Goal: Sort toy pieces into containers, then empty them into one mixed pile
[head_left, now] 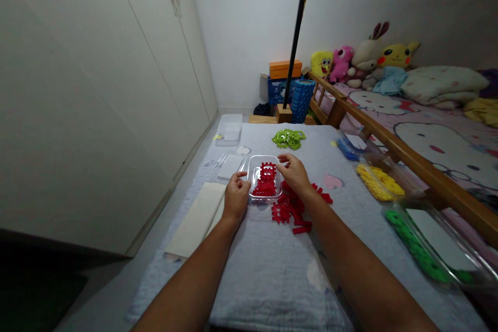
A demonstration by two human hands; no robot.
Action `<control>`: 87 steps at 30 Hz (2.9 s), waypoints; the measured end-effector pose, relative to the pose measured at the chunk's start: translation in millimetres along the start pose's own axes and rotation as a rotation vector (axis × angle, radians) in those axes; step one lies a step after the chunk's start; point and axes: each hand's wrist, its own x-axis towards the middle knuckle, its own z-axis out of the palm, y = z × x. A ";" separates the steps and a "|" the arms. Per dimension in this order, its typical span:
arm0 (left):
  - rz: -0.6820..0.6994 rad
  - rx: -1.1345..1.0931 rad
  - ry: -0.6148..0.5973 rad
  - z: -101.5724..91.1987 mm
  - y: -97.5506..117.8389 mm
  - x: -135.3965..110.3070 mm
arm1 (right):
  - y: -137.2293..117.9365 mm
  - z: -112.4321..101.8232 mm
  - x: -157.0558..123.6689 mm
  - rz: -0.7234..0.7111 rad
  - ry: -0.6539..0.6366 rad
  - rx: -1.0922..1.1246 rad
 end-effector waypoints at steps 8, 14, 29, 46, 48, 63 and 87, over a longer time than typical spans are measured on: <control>0.012 0.012 -0.011 -0.7 -4.2 1.1 | 32.3 -56.4 -8.5 0.052 0.167 -0.201; 0.016 0.026 -0.011 -1.7 -6.1 1.5 | 62.1 -82.0 -22.3 0.038 0.127 -0.446; 0.000 0.037 -0.007 -1.3 0.4 -0.8 | 57.2 -53.2 -32.5 -0.171 -0.016 -0.705; -0.020 0.017 -0.007 -0.6 3.9 -2.0 | -11.1 -17.4 -33.1 -0.300 -0.092 -0.359; -0.016 0.011 -0.007 -0.8 2.7 -1.5 | -21.5 -4.9 -30.9 -0.295 -0.138 -0.358; -0.025 -0.004 -0.012 -0.5 2.4 -1.5 | 5.9 -46.8 -15.3 -0.128 0.049 -0.255; -0.007 0.009 -0.022 -1.3 0.1 0.6 | 21.9 -100.8 -24.6 0.002 -0.164 -0.453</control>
